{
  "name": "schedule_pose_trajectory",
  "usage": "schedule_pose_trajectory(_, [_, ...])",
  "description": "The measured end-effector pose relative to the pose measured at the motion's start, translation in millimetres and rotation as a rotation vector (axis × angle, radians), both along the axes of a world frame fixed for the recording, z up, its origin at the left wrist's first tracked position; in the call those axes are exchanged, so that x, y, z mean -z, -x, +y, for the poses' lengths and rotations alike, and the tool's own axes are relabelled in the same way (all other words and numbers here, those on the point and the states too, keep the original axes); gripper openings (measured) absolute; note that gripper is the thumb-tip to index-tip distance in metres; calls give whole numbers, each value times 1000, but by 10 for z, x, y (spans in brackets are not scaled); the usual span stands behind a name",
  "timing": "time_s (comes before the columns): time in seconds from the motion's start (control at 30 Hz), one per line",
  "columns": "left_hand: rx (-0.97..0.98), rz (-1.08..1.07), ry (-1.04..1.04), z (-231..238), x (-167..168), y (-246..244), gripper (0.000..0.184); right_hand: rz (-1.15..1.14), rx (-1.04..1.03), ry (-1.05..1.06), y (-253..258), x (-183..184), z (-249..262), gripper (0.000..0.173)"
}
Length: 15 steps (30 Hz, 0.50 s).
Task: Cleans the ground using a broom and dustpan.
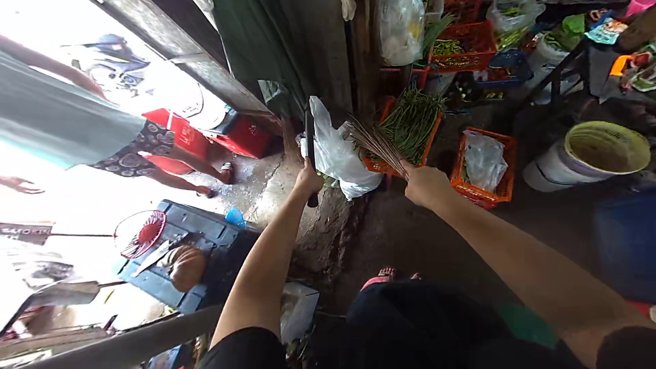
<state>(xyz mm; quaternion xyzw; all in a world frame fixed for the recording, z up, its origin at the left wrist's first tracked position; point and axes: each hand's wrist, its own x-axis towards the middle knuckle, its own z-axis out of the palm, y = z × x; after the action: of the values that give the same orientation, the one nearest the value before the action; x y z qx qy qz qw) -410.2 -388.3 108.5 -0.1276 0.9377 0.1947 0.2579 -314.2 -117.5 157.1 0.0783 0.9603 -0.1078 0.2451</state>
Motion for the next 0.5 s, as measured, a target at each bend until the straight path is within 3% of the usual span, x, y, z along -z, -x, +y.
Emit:
schedule_pose_trajectory(0.3, [-1, 16, 57, -72, 359, -42, 105, 31, 52, 37, -793, -678, 206, 77])
schedule_pose_trajectory(0.43, [-34, 24, 29, -101, 332, 73, 104, 261, -107, 19, -1381, -1032, 488, 77])
schedule_pose_trajectory(0.5, [-32, 25, 25, -107, 287, 127, 104, 310, -195, 2, -1407, -1102, 461, 77])
